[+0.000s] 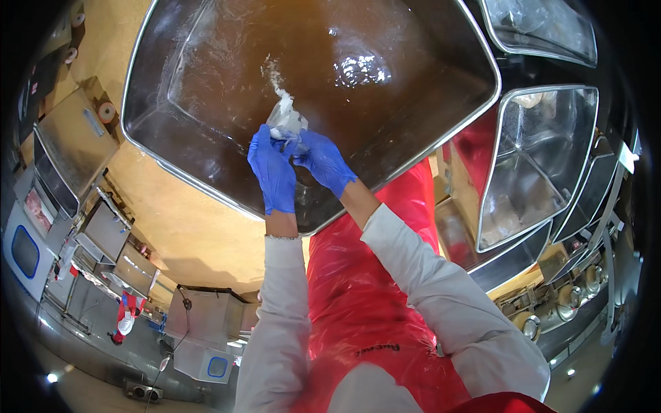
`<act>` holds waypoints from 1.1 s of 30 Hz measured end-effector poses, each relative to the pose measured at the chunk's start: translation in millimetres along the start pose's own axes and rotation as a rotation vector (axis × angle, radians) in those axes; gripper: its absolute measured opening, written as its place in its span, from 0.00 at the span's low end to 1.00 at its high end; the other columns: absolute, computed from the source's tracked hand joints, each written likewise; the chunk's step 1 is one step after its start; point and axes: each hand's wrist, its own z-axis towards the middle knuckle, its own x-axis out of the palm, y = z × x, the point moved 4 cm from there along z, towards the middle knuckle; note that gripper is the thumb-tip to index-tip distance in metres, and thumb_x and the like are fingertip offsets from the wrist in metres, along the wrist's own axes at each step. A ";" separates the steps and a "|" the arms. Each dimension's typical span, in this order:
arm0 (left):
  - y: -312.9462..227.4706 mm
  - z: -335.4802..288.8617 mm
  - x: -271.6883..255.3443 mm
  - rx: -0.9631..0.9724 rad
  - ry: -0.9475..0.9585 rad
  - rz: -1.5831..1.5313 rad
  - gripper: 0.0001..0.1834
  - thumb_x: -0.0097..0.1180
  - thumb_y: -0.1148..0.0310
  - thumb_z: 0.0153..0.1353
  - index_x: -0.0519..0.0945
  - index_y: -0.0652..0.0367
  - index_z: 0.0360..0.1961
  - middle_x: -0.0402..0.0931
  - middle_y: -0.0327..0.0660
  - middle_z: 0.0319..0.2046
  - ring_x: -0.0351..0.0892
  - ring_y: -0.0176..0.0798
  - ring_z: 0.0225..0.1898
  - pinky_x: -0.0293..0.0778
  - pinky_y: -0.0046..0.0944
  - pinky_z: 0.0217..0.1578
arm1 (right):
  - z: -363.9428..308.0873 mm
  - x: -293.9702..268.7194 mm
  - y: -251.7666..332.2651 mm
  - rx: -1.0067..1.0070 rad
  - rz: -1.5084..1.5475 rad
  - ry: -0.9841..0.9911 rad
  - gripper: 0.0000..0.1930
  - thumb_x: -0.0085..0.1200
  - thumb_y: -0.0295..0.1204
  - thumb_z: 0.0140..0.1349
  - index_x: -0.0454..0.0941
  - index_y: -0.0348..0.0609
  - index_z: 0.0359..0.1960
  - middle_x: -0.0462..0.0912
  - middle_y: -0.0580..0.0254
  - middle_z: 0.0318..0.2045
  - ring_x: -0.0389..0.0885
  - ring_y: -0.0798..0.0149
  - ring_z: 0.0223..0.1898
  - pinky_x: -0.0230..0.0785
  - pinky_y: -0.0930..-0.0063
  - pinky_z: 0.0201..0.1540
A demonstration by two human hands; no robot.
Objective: The person moves a large metal container to a scale, adds a white powder, and then transports it to a mixing station. They add several wrapped dough-like items into the container and operate a mixer to blend the contents.
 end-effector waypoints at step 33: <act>89.0 21.6 -113.7 0.038 -0.005 0.477 0.15 0.54 0.64 0.67 0.78 0.69 0.43 0.75 0.39 0.34 0.75 0.33 0.36 0.73 0.34 0.41 | -117.7 9.4 92.4 -0.842 -1.099 -0.469 0.05 0.58 0.22 0.54 0.81 0.38 0.33 0.79 0.59 0.22 0.77 0.65 0.23 0.68 0.72 0.28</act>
